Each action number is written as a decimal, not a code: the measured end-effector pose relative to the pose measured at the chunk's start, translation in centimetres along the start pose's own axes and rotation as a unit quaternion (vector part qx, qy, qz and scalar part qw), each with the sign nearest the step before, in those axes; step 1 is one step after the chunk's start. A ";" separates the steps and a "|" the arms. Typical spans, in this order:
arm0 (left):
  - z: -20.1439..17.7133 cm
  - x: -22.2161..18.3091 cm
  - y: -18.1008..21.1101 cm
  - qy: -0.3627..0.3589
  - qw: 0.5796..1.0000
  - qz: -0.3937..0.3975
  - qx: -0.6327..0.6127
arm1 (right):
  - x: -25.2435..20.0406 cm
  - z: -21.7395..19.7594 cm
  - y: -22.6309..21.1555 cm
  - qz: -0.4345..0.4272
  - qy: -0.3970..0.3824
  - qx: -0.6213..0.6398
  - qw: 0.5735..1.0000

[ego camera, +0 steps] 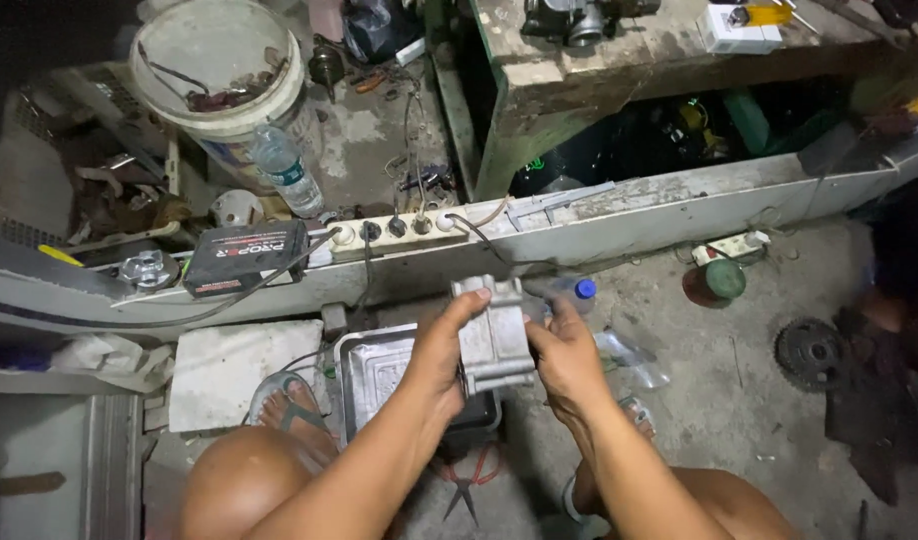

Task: Inspecting a motorcycle cylinder block for wear and damage in a workshop.

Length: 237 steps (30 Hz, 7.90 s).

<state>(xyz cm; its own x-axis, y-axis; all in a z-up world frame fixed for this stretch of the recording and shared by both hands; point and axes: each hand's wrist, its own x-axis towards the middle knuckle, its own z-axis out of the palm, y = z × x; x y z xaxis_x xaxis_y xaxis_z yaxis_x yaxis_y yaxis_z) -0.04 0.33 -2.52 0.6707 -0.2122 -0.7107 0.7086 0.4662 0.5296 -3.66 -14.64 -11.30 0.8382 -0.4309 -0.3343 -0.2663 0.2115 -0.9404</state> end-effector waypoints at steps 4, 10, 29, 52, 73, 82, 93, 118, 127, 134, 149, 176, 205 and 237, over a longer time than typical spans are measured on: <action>-0.1 0.3 0.1 -0.004 1.000 0.001 -0.002 | -1.7 0.8 -1.9 -0.006 -0.011 0.002 1.000; -0.2 0.8 0.4 -0.008 1.000 0.005 -0.002 | -3.7 1.6 -4.7 -0.017 -0.034 0.010 0.999; -0.9 1.6 0.5 -0.061 0.994 0.067 -0.061 | -3.0 1.3 -5.1 -0.123 -0.083 0.055 0.987; -0.7 1.5 -1.1 -0.106 0.991 0.073 -0.045 | -2.9 1.7 -6.8 -0.133 -0.009 0.019 0.991; -1.2 -1.7 -1.0 -0.158 0.682 0.601 0.387 | -3.2 -1.8 -7.3 -0.141 -0.140 0.107 0.974; -0.8 -0.3 -0.9 -0.177 0.844 0.478 0.168 | -3.6 -1.1 -8.0 -0.235 -0.179 -0.054 0.954; -1.3 1.2 1.8 -0.189 0.943 0.052 -0.270 | -2.2 -2.6 -8.1 -0.164 0.081 0.104 0.978; -1.5 -3.1 0.3 -0.196 0.673 0.619 0.354 | -2.8 -4.2 -7.7 0.034 -0.182 0.194 0.963; -1.6 -2.2 -0.3 -0.188 0.689 0.605 0.352 | -1.7 -4.0 -7.2 0.017 -0.141 0.131 0.981; -1.8 -2.0 -0.9 -0.185 0.653 0.626 0.383 | -2.1 -3.1 -7.9 0.009 -0.098 0.094 0.991; -1.5 -1.1 -0.9 -0.216 0.640 0.569 0.469 | -3.1 -3.6 -8.1 0.052 -0.035 0.176 0.982; 0.2 -3.2 0.0 -0.023 0.987 0.076 0.139 | -1.4 -4.2 -7.3 -0.096 0.114 -0.207 0.967; -1.1 -1.7 -2.5 0.040 0.795 0.426 0.430 | -3.7 -1.5 -7.7 -0.042 -0.024 0.062 0.997; -0.8 -1.7 -3.5 0.082 0.822 0.405 0.392 | -2.1 -2.0 -5.8 -0.145 -0.095 0.002 0.985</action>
<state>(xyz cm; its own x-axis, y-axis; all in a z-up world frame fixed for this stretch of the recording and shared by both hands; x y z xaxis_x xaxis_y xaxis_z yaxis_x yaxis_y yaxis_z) -3.86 -0.26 -3.52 0.9991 0.0427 0.0044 0.0092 -0.3132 0.9496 -4.81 -16.68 -5.24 0.9530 -0.3010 -0.0340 -0.0015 0.1076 -0.9942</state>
